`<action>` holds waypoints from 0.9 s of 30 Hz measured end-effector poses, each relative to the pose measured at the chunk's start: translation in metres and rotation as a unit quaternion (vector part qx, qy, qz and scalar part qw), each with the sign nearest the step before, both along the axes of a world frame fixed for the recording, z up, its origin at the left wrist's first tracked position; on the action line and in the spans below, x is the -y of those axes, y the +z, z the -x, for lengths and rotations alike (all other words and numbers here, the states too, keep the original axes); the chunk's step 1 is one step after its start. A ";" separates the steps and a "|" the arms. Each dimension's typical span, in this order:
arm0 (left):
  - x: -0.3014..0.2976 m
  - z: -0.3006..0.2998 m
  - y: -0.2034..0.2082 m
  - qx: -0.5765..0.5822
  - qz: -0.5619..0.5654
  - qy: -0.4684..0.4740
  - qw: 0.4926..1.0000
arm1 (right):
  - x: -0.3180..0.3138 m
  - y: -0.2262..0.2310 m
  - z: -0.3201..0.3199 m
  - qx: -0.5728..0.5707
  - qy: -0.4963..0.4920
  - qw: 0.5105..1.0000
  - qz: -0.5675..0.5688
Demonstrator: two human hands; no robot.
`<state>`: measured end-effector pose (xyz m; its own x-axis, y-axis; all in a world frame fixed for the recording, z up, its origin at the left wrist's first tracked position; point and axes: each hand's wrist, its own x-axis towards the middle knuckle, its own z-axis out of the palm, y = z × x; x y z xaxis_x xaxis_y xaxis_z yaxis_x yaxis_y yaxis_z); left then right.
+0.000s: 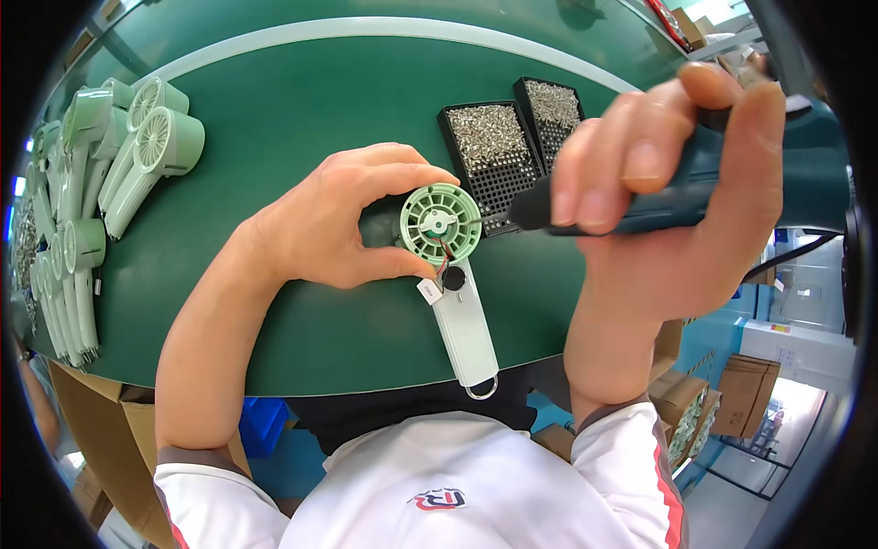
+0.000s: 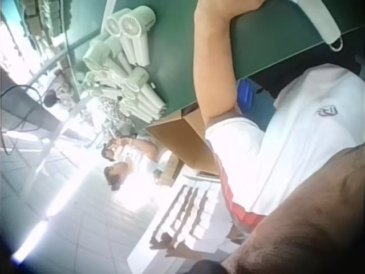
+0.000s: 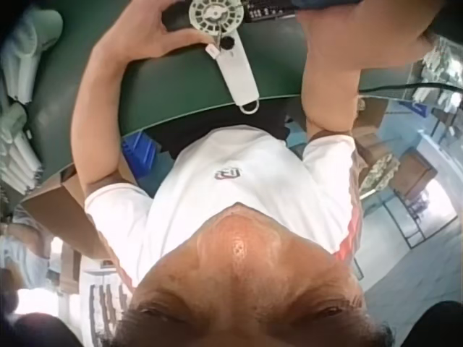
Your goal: Assembling handheld portable fans using an electric screwdriver on an assembly line.
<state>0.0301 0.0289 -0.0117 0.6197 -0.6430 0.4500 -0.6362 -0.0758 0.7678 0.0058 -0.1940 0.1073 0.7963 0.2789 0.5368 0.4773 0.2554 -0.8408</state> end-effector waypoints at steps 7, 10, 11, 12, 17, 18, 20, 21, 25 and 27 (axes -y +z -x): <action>-0.004 0.002 0.006 -0.006 -0.025 -0.001 1.000 | -0.017 -0.014 -0.006 0.048 0.055 0.994 0.080; -0.004 0.001 0.002 0.009 -0.028 0.004 1.000 | -0.017 -0.020 -0.009 0.058 0.087 0.992 0.074; -0.005 0.002 0.002 0.009 -0.028 0.006 1.000 | -0.018 -0.021 -0.010 0.063 0.092 0.991 0.072; -0.005 0.002 0.003 0.007 -0.036 0.006 0.999 | -0.019 -0.023 -0.012 0.063 0.094 0.991 0.073; -0.005 0.003 0.003 0.002 -0.045 0.008 0.999 | -0.020 -0.029 -0.015 0.073 0.119 0.990 0.032; -0.005 0.002 0.002 0.007 -0.040 0.007 0.999 | -0.021 -0.030 -0.014 0.074 0.120 0.989 0.033; -0.005 0.002 0.002 0.013 -0.034 0.006 0.999 | -0.023 -0.031 -0.011 0.053 0.102 0.993 0.009; -0.005 0.002 0.003 0.003 -0.042 0.004 0.999 | -0.023 -0.031 -0.010 0.053 0.103 0.993 0.009; -0.008 0.003 0.010 -0.009 -0.061 0.005 0.998 | -0.023 -0.033 -0.001 0.040 0.019 0.999 0.026; -0.011 0.006 0.010 -0.036 -0.051 0.012 0.998 | -0.027 -0.034 0.005 0.034 -0.011 0.999 0.028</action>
<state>0.0243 0.0398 -0.0021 0.6638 -0.6678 0.3368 -0.5766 -0.1702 0.7991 0.0012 -0.1670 0.0731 0.7646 0.2932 0.5739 0.5386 0.1982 -0.8189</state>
